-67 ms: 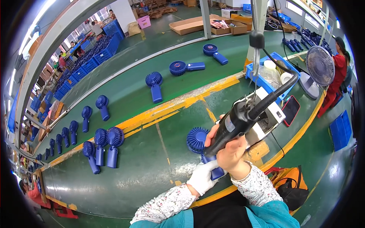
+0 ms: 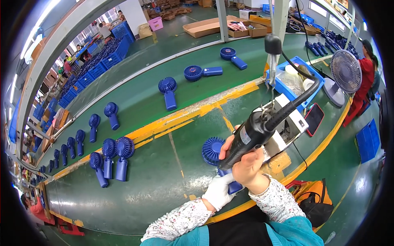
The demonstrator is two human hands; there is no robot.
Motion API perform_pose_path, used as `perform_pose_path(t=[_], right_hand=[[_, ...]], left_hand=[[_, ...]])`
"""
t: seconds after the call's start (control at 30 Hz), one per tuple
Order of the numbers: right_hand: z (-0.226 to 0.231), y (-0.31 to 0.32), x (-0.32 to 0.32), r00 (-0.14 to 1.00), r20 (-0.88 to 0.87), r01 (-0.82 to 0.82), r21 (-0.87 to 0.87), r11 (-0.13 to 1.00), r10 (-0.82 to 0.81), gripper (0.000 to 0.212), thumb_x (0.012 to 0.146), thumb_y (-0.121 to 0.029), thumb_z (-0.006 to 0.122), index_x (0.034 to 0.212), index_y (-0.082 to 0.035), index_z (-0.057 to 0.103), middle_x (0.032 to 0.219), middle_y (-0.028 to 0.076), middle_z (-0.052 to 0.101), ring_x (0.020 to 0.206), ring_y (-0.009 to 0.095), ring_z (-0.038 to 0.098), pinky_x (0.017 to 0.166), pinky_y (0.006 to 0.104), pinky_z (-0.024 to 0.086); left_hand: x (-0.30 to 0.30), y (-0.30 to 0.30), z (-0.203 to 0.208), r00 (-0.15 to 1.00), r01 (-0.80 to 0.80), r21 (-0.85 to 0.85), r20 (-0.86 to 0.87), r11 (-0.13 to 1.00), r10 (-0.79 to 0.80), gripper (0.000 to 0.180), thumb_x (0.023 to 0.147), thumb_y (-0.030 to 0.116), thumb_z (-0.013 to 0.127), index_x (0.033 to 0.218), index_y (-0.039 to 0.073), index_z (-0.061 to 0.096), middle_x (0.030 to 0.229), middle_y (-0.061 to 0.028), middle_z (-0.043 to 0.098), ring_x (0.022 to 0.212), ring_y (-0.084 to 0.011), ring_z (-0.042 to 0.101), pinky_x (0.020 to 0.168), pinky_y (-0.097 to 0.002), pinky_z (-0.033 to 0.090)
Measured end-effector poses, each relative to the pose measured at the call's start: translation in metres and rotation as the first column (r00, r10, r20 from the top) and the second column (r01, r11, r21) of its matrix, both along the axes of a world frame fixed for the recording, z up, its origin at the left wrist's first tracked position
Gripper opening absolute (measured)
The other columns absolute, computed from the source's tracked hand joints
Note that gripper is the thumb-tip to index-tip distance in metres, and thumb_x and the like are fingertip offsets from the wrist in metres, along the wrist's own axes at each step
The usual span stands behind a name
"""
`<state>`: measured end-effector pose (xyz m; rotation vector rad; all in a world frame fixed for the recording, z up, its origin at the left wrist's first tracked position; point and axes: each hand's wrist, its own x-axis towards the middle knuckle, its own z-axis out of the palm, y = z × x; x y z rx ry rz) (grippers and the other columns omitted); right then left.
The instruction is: The person assembles handheld electric fans by securing fan casings with screws using an electric screwdriver on a factory production line.
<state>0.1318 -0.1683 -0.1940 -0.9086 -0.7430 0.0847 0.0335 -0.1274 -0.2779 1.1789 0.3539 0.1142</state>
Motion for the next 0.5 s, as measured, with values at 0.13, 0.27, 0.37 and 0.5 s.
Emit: perform_pose_path(t=[0.13, 0.27, 0.37, 0.5], right_hand=[[-0.021, 0.005, 0.001, 1.000, 0.015, -0.026, -0.057, 0.998, 0.026, 0.077, 0.081, -0.064, 0.053, 0.124, -0.001, 0.039, 0.083, 0.012, 0.057, 0.061, 0.017, 0.057, 0.054, 0.0265, 0.046], [-0.026, 0.004, -0.001, 0.997, 0.029, -0.075, -0.044, 0.996, 0.077, 0.076, 0.081, -0.063, 0.053, 0.123, -0.001, 0.040, 0.083, 0.012, 0.057, 0.063, 0.017, 0.057, 0.054, 0.0268, 0.046], [-0.028, 0.002, 0.001, 0.991, 0.033, -0.126, -0.079, 0.989, 0.129, 0.077, 0.080, -0.063, 0.056, 0.123, -0.002, 0.039, 0.083, 0.012, 0.058, 0.064, 0.018, 0.058, 0.054, 0.0276, 0.047], [-0.017, -0.004, 0.002, 0.962, -0.153, -0.232, -0.009, 0.973, 0.228, 0.089, 0.073, -0.076, 0.050, 0.127, -0.007, 0.038, 0.082, 0.010, 0.057, 0.062, 0.020, 0.057, 0.056, 0.0311, 0.047]], left_hand=[[-0.003, 0.008, 0.017, 0.979, 0.054, 0.796, 0.075, 0.603, -0.187, 0.025, 0.071, 0.007, 0.070, 0.096, 0.007, 0.064, 0.088, -0.0158, 0.066, 0.083, -0.0341, 0.064, 0.072, -0.0377, 0.051], [-0.008, 0.009, 0.016, 0.975, 0.047, 0.793, 0.096, 0.608, -0.201, 0.027, 0.069, 0.007, 0.070, 0.096, 0.008, 0.064, 0.086, -0.0160, 0.066, 0.081, -0.0352, 0.064, 0.072, -0.0380, 0.051], [-0.010, 0.010, 0.018, 0.974, 0.051, 0.793, 0.095, 0.607, -0.205, 0.026, 0.070, 0.007, 0.070, 0.096, 0.008, 0.064, 0.085, -0.0160, 0.065, 0.080, -0.0353, 0.063, 0.071, -0.0372, 0.051], [-0.009, 0.011, 0.011, 0.978, 0.043, -0.411, -0.169, 0.911, -0.123, 0.025, 0.078, 0.008, 0.067, 0.101, 0.002, 0.059, 0.086, -0.0122, 0.064, 0.081, -0.0269, 0.064, 0.074, -0.0367, 0.051]])
